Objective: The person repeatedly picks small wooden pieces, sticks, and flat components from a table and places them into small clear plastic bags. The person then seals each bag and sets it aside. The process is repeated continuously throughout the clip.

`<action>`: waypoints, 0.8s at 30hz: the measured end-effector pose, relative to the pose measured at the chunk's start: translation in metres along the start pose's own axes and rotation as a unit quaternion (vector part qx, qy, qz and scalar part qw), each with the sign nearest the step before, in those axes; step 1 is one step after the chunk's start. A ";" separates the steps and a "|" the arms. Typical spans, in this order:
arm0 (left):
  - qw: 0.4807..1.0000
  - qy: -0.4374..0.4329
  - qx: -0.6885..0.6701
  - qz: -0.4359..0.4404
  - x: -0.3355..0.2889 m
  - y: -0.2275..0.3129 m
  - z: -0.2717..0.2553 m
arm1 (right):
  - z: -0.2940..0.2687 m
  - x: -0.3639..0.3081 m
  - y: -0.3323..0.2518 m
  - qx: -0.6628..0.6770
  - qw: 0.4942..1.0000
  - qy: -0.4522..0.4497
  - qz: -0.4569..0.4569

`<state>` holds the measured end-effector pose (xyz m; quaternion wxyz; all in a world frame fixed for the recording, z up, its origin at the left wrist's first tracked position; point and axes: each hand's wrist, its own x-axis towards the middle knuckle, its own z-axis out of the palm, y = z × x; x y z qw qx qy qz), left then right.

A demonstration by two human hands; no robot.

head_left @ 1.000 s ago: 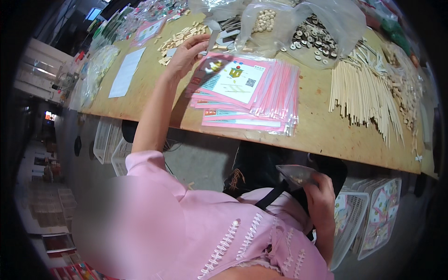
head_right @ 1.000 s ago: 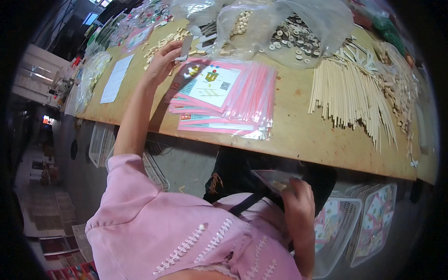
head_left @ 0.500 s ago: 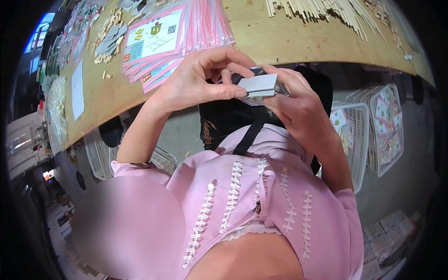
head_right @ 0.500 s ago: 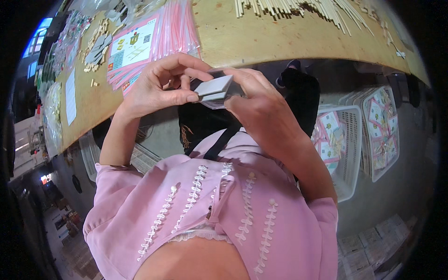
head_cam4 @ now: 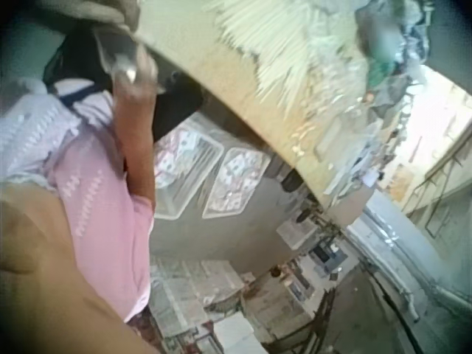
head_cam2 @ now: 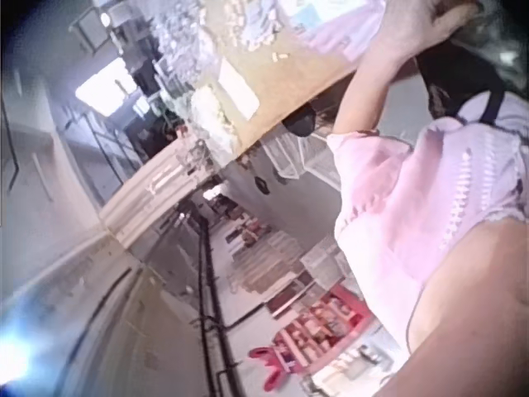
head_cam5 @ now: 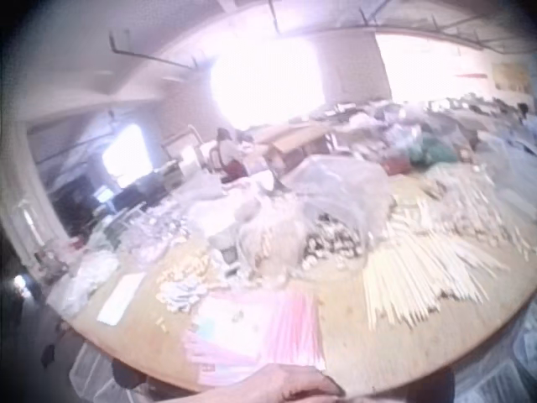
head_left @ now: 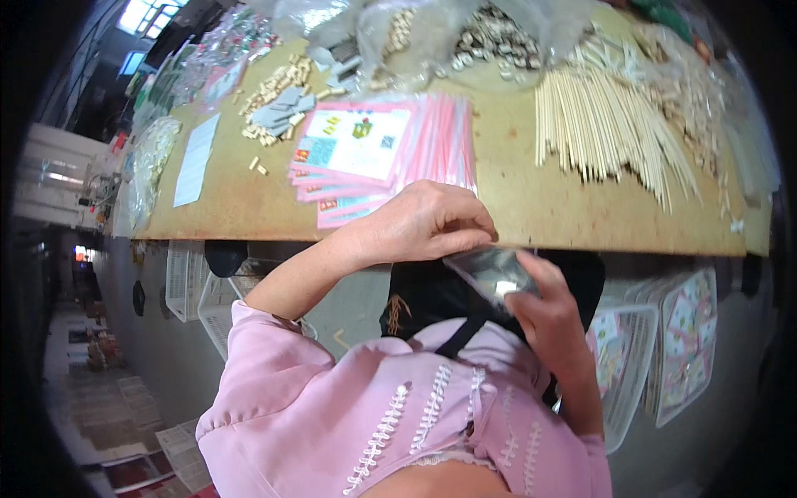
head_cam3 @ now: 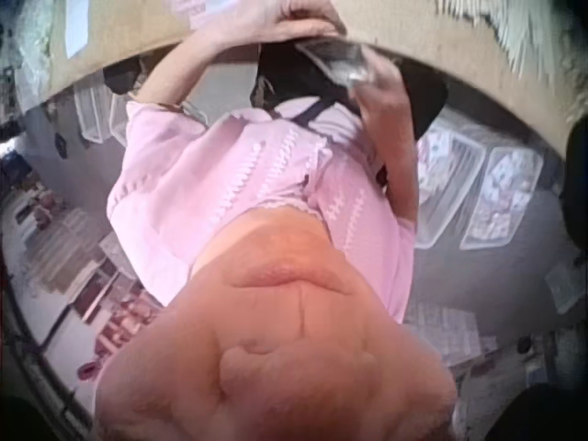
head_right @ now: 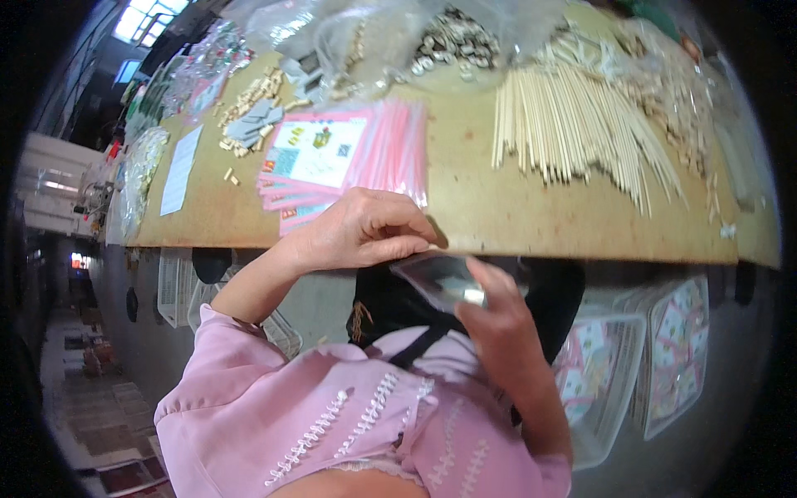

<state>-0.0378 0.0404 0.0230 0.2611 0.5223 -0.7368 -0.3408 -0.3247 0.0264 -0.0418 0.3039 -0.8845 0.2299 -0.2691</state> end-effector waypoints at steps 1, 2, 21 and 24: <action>0.999 0.032 0.018 0.017 0.005 -0.005 -0.008 | -0.002 -0.003 -0.001 -0.019 1.000 0.007 -0.002; 0.997 0.062 0.036 0.033 0.011 -0.011 -0.018 | -0.004 -0.001 -0.002 -0.032 0.999 0.012 0.001; 0.866 0.294 0.396 -0.084 0.147 -0.252 -0.163 | 0.003 -0.016 -0.002 -0.091 0.994 -0.001 0.068; 0.860 0.260 0.415 -0.140 0.136 -0.241 -0.170 | 0.001 -0.017 -0.002 -0.121 0.990 -0.022 0.062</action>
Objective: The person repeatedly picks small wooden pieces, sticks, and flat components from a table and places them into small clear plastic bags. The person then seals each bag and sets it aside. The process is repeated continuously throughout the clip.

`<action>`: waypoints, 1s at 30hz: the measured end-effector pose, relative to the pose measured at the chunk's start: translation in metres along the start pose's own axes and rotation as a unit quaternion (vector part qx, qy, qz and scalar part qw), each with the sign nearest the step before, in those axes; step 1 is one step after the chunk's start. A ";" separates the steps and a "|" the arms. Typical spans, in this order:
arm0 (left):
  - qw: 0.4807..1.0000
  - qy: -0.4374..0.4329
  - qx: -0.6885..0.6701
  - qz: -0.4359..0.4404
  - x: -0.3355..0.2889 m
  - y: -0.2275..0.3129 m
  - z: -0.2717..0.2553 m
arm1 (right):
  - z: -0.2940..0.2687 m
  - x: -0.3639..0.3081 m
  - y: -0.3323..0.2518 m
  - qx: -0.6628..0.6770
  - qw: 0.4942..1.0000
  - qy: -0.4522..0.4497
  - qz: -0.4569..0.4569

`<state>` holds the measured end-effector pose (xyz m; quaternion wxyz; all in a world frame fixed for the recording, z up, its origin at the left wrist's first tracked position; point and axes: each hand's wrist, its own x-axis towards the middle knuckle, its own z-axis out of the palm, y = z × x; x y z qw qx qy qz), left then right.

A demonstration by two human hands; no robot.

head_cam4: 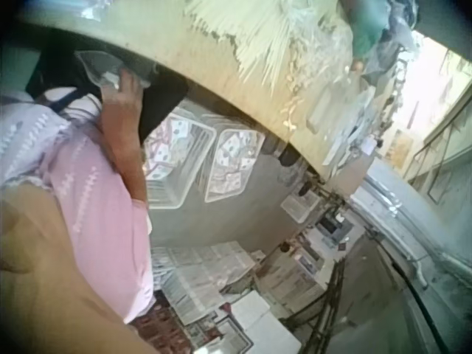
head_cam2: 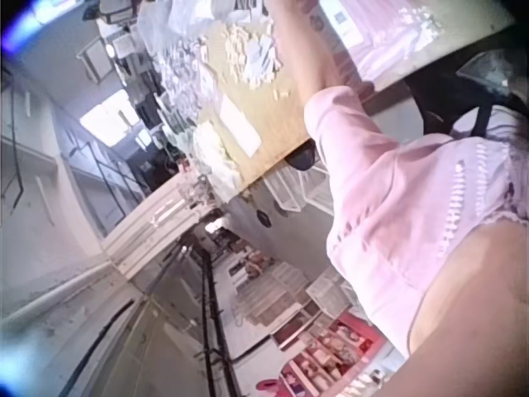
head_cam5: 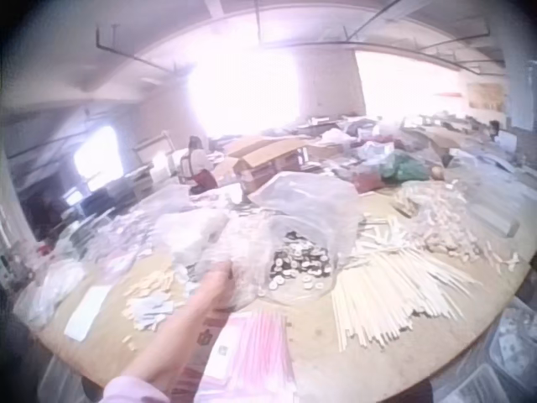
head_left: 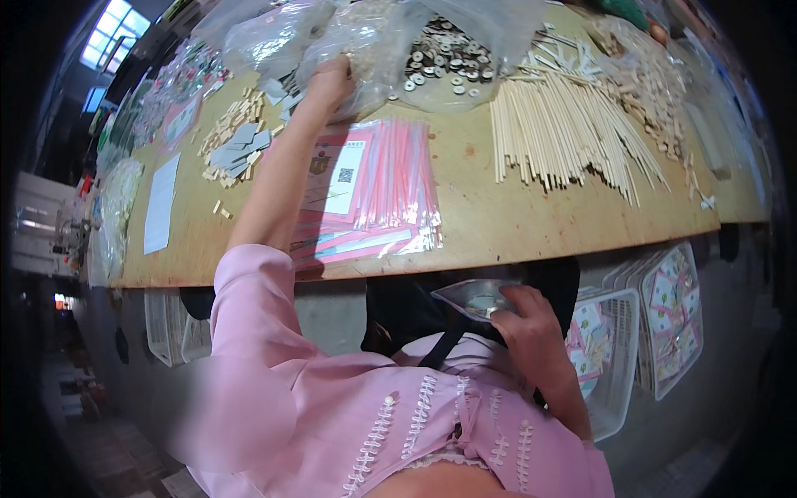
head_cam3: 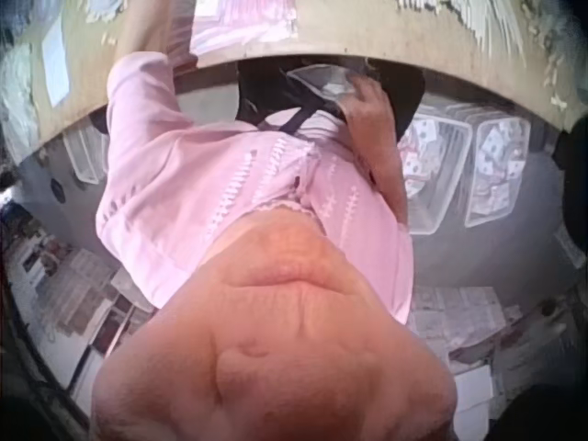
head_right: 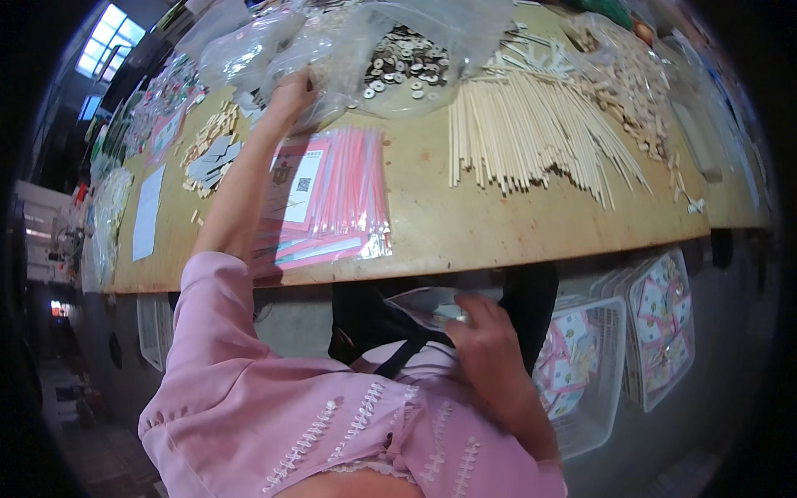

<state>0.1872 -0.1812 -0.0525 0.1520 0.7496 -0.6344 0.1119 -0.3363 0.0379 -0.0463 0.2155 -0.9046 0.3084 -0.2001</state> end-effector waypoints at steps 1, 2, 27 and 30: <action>0.998 0.026 -0.057 -0.024 -0.004 -0.004 -0.007 | -0.001 -0.001 0.000 -0.003 1.000 0.009 -0.001; 0.990 0.047 -0.122 -0.049 -0.008 -0.007 -0.003 | -0.001 -0.003 0.001 -0.010 1.000 0.013 0.004; 0.981 -0.072 -0.154 0.095 0.006 0.168 0.011 | -0.017 -0.021 0.012 0.091 0.991 0.089 0.032; 0.982 -0.034 -0.135 0.131 0.007 0.162 0.016 | -0.016 -0.030 0.018 0.088 0.991 0.092 0.048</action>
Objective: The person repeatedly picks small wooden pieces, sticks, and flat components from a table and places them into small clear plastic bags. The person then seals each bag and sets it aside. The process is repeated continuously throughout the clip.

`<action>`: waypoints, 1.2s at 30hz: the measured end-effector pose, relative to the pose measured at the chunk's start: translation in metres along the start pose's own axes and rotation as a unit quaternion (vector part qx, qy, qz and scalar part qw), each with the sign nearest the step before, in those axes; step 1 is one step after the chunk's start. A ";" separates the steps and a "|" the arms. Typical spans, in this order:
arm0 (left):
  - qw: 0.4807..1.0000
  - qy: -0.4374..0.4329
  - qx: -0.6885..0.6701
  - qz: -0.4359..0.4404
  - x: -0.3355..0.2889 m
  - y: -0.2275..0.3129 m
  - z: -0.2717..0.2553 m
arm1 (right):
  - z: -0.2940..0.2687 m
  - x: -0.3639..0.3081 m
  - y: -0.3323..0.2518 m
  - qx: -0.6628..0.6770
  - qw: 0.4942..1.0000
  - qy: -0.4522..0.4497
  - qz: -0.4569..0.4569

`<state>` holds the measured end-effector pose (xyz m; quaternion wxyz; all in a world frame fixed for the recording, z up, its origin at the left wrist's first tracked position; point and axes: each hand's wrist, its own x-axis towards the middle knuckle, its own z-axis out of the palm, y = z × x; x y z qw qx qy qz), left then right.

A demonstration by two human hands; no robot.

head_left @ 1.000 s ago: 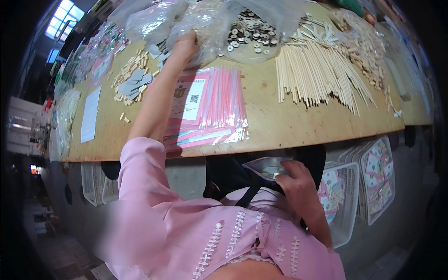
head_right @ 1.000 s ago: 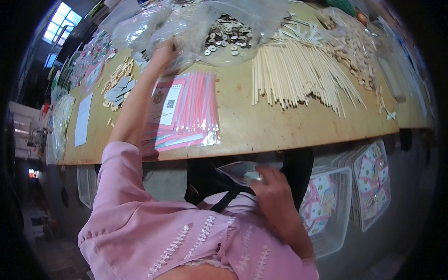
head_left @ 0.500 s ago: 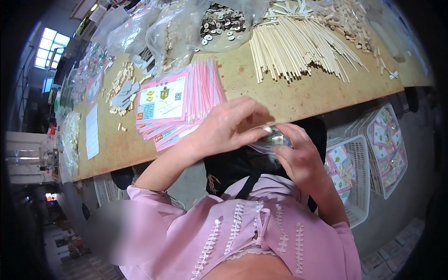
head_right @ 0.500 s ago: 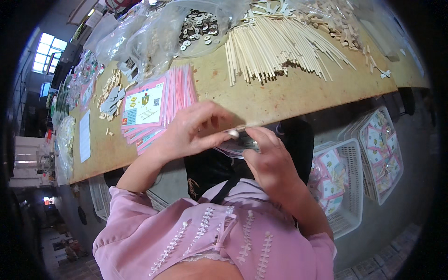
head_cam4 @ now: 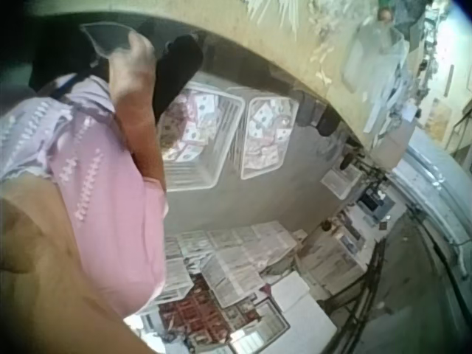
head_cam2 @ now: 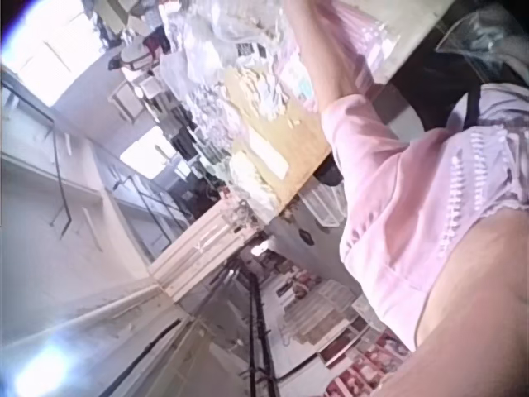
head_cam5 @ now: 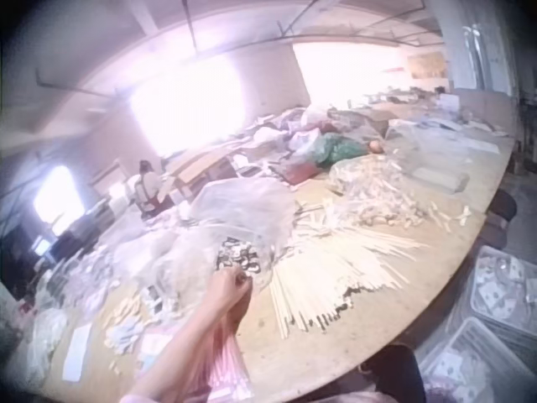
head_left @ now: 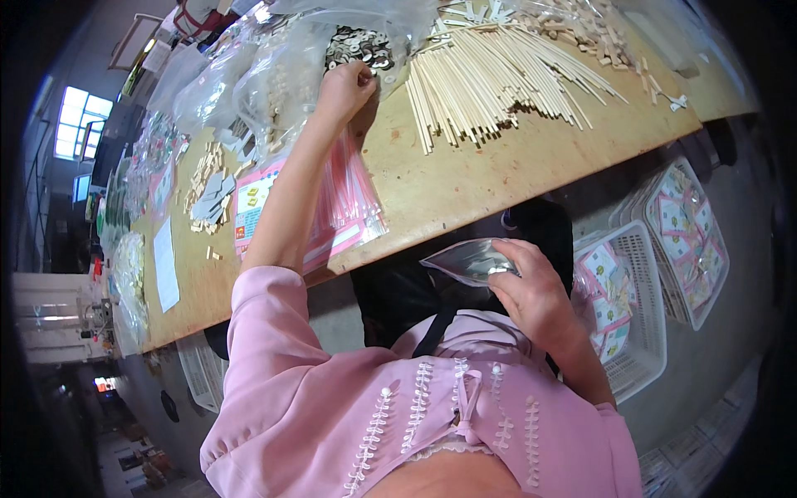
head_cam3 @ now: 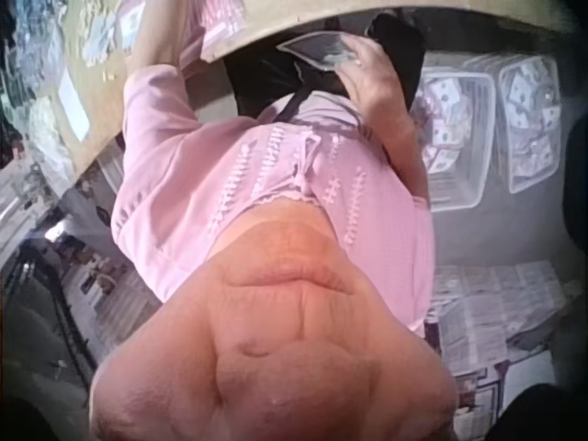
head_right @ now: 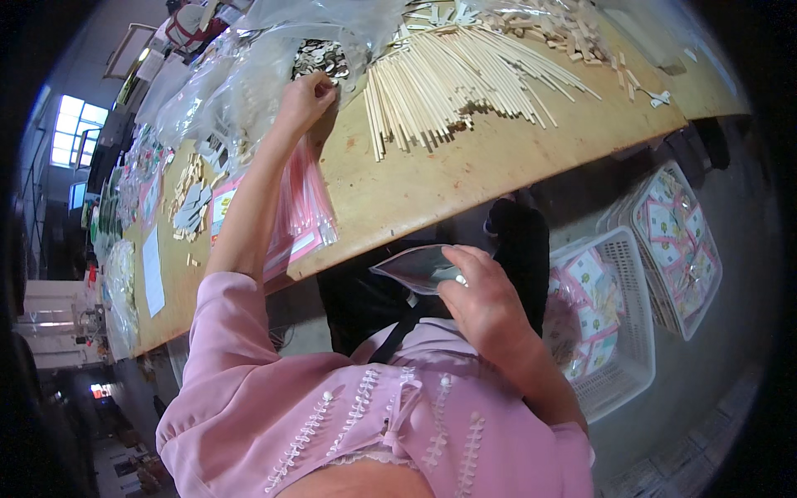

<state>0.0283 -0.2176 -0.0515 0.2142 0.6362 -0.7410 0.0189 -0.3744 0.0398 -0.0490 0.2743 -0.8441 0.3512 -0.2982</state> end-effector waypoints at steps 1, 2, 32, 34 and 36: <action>1.000 0.021 0.006 0.011 -0.002 -0.002 0.001 | 0.000 -0.002 0.001 0.001 1.000 0.002 0.001; 0.999 0.043 0.012 0.021 -0.005 -0.004 0.001 | 0.001 -0.002 0.003 0.002 1.000 0.004 0.001; 0.801 -0.245 -0.457 -0.300 0.002 0.058 0.005 | -0.003 -0.001 0.010 0.005 1.000 -0.016 0.011; 0.787 -0.243 -0.482 -0.298 -0.001 0.059 0.004 | -0.006 -0.002 0.009 0.001 1.000 -0.012 0.012; 0.780 -0.255 -0.494 -0.289 -0.004 0.057 -0.001 | -0.007 -0.001 0.010 -0.002 1.000 -0.004 0.007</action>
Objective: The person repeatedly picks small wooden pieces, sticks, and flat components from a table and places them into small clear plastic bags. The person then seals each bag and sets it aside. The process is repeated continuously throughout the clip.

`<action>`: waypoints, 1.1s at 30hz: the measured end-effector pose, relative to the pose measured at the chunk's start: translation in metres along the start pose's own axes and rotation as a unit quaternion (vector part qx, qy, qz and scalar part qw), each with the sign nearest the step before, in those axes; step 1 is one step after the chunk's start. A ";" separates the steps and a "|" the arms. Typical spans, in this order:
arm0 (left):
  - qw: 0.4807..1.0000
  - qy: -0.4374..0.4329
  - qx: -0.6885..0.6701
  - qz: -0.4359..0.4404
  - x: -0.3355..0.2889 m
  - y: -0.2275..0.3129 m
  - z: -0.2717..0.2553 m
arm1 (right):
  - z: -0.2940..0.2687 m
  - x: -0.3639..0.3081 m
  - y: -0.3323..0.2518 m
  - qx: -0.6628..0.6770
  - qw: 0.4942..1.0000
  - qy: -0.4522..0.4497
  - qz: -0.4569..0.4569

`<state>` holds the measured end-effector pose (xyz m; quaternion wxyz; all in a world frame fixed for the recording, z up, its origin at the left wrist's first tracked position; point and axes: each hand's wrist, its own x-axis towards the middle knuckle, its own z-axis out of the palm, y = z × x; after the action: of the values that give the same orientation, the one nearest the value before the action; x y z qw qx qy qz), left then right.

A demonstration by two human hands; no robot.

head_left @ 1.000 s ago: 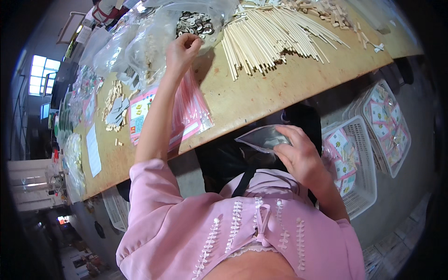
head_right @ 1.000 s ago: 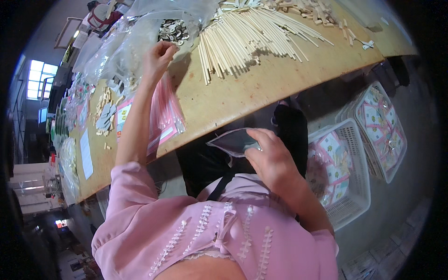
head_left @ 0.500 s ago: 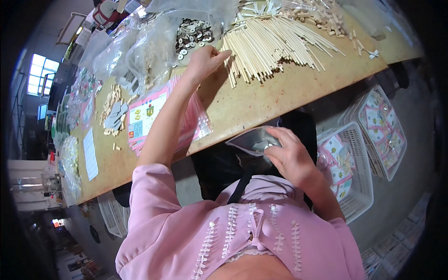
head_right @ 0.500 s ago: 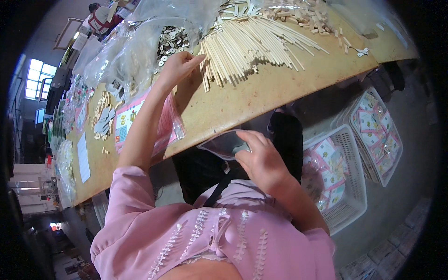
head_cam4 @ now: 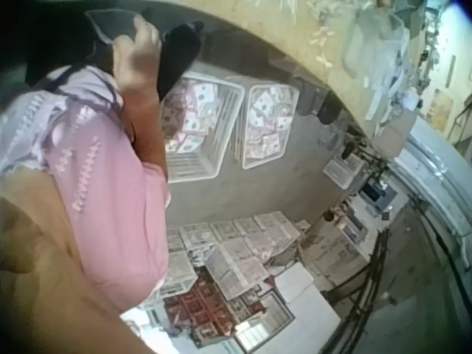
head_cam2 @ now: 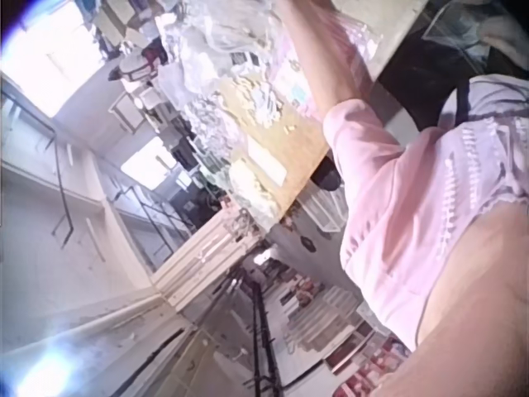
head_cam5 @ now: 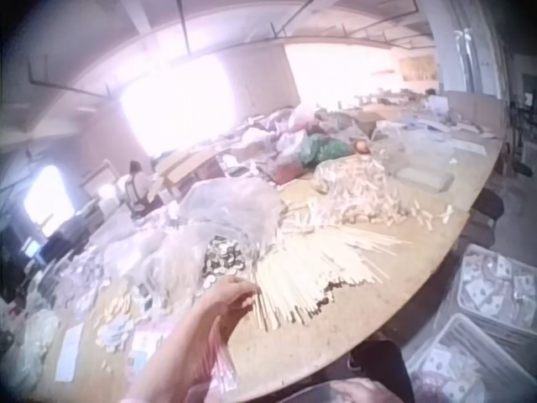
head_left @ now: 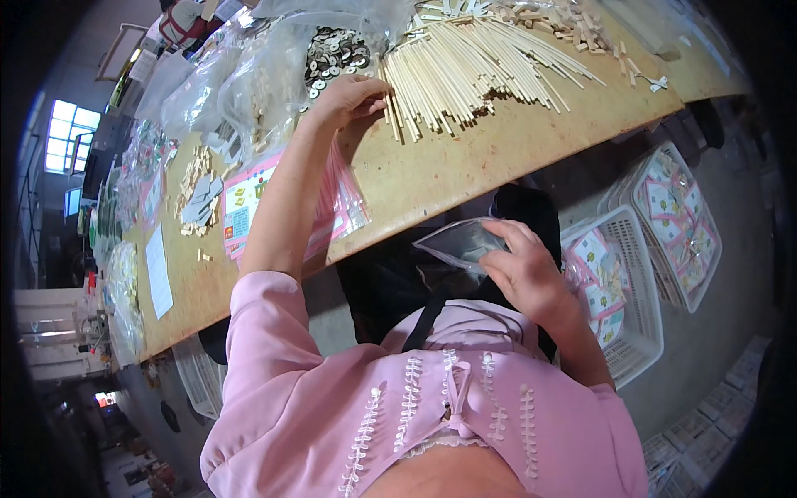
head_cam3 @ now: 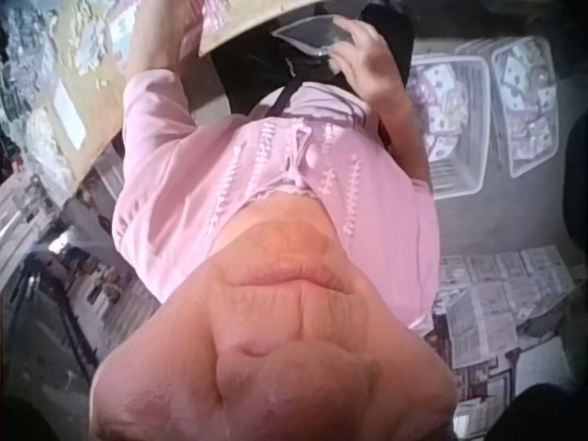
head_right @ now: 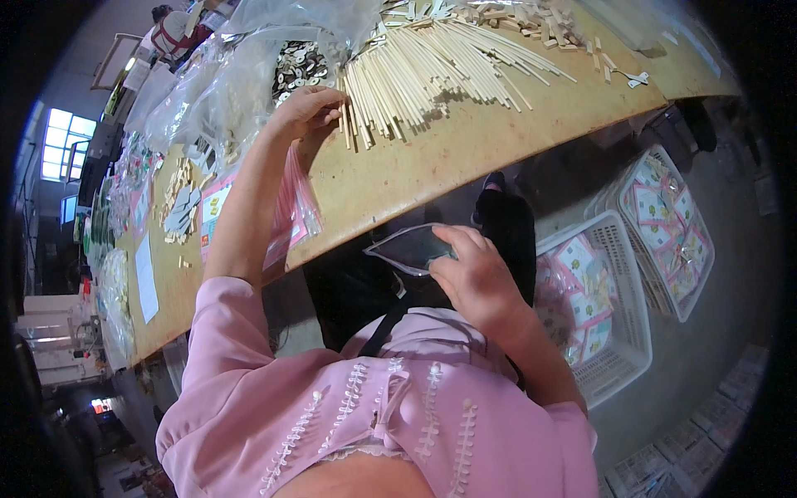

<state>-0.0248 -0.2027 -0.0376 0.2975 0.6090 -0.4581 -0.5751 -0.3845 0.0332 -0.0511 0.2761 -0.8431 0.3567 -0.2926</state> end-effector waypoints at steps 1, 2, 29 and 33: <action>1.000 0.010 0.010 0.010 -0.006 -0.001 -0.003 | 0.000 0.000 0.002 0.002 1.000 0.002 -0.005; 0.999 0.020 0.019 0.020 -0.014 -0.003 -0.007 | 0.001 0.000 0.004 0.004 1.000 0.005 -0.010; 0.946 0.086 0.119 0.290 -0.159 -0.019 0.095 | -0.018 0.007 0.022 -0.035 0.999 0.003 0.005; 0.929 0.066 0.184 0.313 -0.084 0.009 0.076 | -0.040 0.007 0.017 -0.013 1.000 0.010 0.025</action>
<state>-0.0937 -0.1182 -0.0064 0.3744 0.5152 -0.7029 -0.3167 -0.4154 0.0073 -0.0337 0.2685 -0.8344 0.3846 -0.2894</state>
